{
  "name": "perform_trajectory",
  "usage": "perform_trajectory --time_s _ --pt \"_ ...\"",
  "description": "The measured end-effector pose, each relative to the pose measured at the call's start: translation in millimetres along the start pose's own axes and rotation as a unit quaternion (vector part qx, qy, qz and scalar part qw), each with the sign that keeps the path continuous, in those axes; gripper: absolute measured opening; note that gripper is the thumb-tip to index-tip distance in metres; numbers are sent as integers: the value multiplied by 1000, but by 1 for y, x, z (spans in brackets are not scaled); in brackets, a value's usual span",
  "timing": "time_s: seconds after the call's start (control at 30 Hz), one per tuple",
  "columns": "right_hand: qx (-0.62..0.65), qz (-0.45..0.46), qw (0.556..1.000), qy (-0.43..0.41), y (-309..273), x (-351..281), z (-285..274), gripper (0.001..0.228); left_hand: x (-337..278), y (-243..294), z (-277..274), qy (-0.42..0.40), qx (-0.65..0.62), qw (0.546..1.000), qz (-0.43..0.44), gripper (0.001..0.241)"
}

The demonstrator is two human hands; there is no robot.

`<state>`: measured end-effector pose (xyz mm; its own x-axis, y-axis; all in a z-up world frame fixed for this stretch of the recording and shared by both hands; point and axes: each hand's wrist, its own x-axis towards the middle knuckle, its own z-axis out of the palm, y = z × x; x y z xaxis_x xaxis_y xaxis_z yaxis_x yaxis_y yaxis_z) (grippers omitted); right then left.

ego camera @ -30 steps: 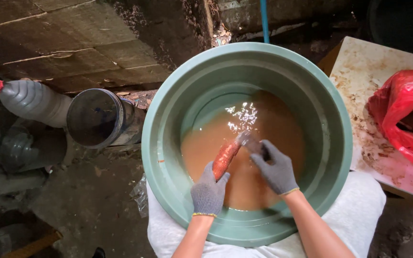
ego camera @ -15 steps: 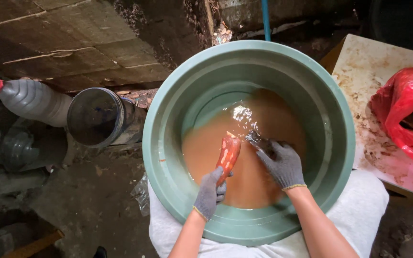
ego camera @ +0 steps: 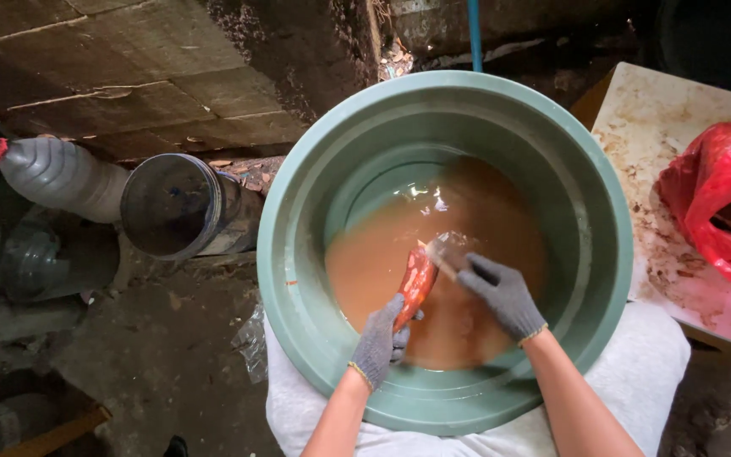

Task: Scrubbing sweet potatoes with a brush in a basin of water to clean them.

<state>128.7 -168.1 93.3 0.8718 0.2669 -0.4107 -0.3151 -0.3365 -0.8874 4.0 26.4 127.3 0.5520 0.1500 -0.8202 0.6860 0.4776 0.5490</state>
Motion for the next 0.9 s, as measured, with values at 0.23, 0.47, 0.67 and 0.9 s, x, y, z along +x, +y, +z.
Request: perform_trajectory --time_s 0.23,0.47,0.67,0.9 --pt "-4 -5 1000 -30 -5 -5 14 66 -10 8 3 -3 20 1000 -11 54" --pt "10 -38 999 19 -11 -9 9 28 -1 1 -6 -93 -37 994 -36 53" --pt "40 -59 997 31 -13 -4 -10 24 -2 -2 -19 -219 -160 962 -32 57" --pt "149 -51 980 -119 -10 -5 3 25 10 -20 -20 -390 -267 878 -72 61"
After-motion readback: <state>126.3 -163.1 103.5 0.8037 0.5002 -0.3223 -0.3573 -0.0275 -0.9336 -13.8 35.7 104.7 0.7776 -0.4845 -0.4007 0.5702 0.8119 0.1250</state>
